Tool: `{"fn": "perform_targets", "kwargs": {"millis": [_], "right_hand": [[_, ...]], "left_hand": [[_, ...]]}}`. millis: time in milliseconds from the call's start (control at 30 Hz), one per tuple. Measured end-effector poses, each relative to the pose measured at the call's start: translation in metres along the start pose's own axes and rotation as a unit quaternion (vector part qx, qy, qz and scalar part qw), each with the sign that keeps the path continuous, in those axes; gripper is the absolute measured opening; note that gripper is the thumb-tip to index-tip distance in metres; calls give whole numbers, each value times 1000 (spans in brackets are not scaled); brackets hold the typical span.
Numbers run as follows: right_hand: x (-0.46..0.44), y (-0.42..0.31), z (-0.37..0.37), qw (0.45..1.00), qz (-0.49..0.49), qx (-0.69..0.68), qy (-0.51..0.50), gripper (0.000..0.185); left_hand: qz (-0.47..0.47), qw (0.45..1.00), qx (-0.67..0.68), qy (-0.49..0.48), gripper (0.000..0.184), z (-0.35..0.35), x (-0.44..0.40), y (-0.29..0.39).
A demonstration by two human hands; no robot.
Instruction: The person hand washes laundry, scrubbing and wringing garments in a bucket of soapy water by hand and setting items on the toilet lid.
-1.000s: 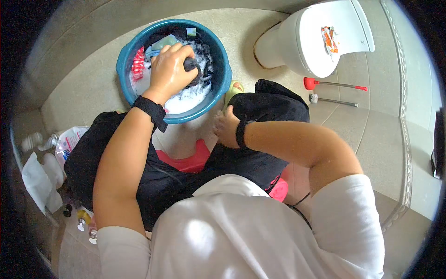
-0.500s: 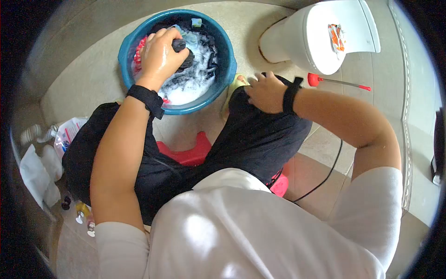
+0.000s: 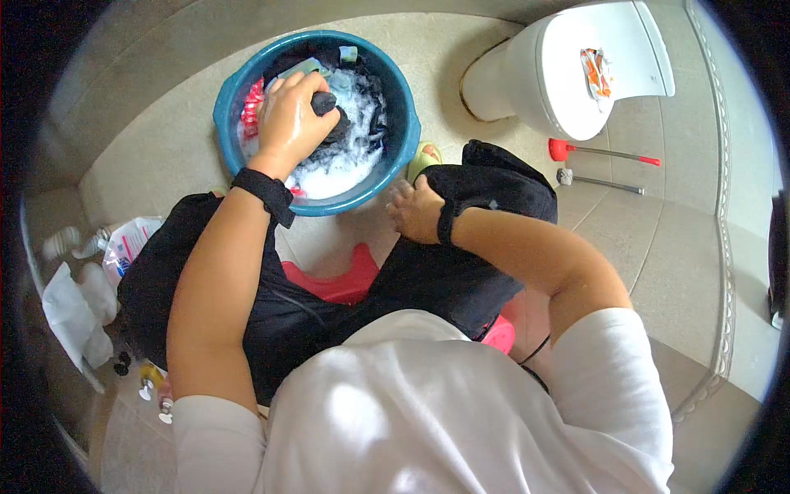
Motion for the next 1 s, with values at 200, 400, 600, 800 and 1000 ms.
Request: {"fn": "perform_targets", "kwargs": {"millis": [200, 400, 600, 800, 1000], "right_hand": [[-45, 37, 11, 924, -233, -303, 31, 27], [-52, 106, 34, 585, -448, -645, 202, 37], [-46, 100, 39, 239, -447, -855, 110, 46], [-36, 86, 59, 52, -369, -926, 53, 42], [-18, 71, 139, -15, -222, -970, 94, 46]], "left_hand": [[41, 999, -3, 19, 22, 4, -4, -10], [341, 922, 172, 61, 25, -8, 6, -71], [471, 801, 359, 92, 37, -14, 16, -85], [457, 827, 314, 96, 29, -11, 15, -82], [441, 834, 319, 94, 24, -9, 13, -77]]}}
Point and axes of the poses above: each hand's wrist, its own x-axis away from the middle knuckle, its own z-axis out of the back of the hand, y = z × x, the point moved 7 cm from there along -x, towards the middle knuckle, and after that the axes turned 11 degrees about y, right-handed, at the moved point
